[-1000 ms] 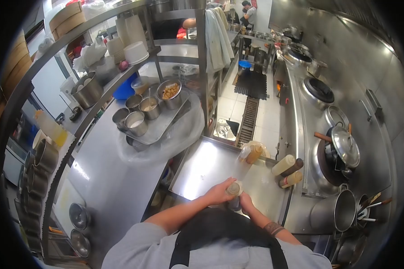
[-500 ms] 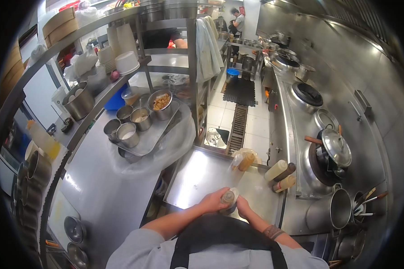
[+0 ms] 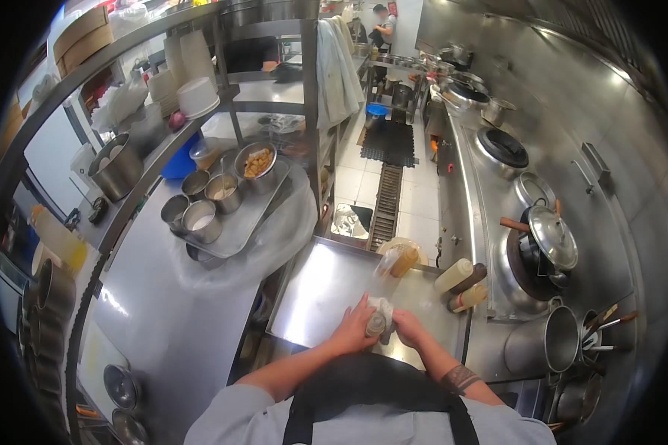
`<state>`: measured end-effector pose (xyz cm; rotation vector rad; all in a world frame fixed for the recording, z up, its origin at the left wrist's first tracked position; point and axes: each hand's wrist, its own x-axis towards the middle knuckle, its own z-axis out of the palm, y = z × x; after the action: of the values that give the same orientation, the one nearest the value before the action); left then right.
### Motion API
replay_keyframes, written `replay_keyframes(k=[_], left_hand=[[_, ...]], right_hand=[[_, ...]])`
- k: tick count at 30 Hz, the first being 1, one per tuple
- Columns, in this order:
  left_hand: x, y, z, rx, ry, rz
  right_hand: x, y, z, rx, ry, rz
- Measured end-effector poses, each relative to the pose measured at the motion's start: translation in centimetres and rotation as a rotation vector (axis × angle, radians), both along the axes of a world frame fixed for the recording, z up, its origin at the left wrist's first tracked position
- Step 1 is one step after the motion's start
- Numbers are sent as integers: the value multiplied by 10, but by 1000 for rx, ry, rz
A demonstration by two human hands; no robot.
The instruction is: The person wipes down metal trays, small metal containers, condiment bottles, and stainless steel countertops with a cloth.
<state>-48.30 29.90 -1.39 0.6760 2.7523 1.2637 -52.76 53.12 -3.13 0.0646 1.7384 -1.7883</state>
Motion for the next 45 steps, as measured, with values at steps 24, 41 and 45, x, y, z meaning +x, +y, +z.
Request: replay_keyframes(k=[24,41,45], left_hand=[[25,24,24,120,-51,341],[-25,-26,190,218,184,310],[-82,-106,261,154,504,340]], right_hand=[[-19,-10,-32,-149,-76,39],[4,-32,-58,-262,-447,7],[18,-33,-41,-324,-545,-50]])
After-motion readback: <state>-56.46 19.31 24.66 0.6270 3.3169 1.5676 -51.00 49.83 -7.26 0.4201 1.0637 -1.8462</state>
